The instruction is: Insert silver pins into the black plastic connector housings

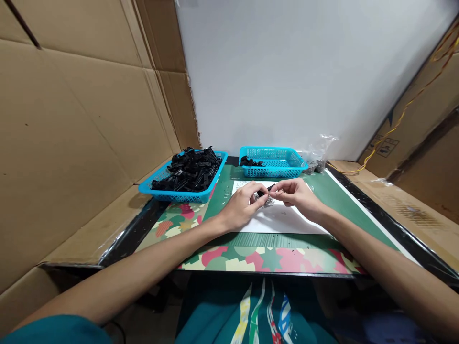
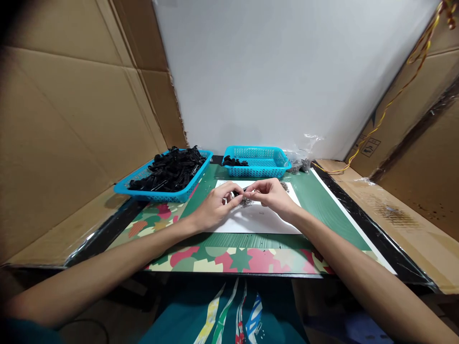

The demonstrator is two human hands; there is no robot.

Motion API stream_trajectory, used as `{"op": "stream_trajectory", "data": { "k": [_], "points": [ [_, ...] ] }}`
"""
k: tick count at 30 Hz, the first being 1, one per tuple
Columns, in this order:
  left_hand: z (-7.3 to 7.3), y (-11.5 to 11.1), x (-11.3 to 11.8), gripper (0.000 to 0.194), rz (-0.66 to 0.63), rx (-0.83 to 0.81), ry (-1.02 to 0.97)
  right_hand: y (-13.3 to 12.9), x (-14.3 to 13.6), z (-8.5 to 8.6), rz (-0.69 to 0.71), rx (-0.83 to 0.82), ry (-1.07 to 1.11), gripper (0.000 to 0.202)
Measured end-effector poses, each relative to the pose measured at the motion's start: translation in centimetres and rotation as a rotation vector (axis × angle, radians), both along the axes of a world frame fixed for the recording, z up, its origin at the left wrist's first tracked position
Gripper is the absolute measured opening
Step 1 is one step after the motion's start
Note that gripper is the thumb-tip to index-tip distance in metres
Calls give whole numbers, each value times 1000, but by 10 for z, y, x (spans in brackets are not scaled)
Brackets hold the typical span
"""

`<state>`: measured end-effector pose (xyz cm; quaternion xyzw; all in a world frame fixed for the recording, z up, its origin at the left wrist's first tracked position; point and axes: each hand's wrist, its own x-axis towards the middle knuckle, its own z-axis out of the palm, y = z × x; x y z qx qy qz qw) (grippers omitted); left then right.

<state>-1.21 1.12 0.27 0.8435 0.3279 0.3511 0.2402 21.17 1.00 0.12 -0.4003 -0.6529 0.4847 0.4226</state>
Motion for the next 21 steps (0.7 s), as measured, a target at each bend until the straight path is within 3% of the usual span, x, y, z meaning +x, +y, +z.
{"op": "stream_trajectory", "data": {
  "k": [9,21],
  "points": [
    [0,-3,2,20,-6,-51,15,-4,3,12,-23,87,-121,38],
    [-1,-2,4,21,-21,-70,58,1,9,5,45,157,-258,28]
  ]
}}
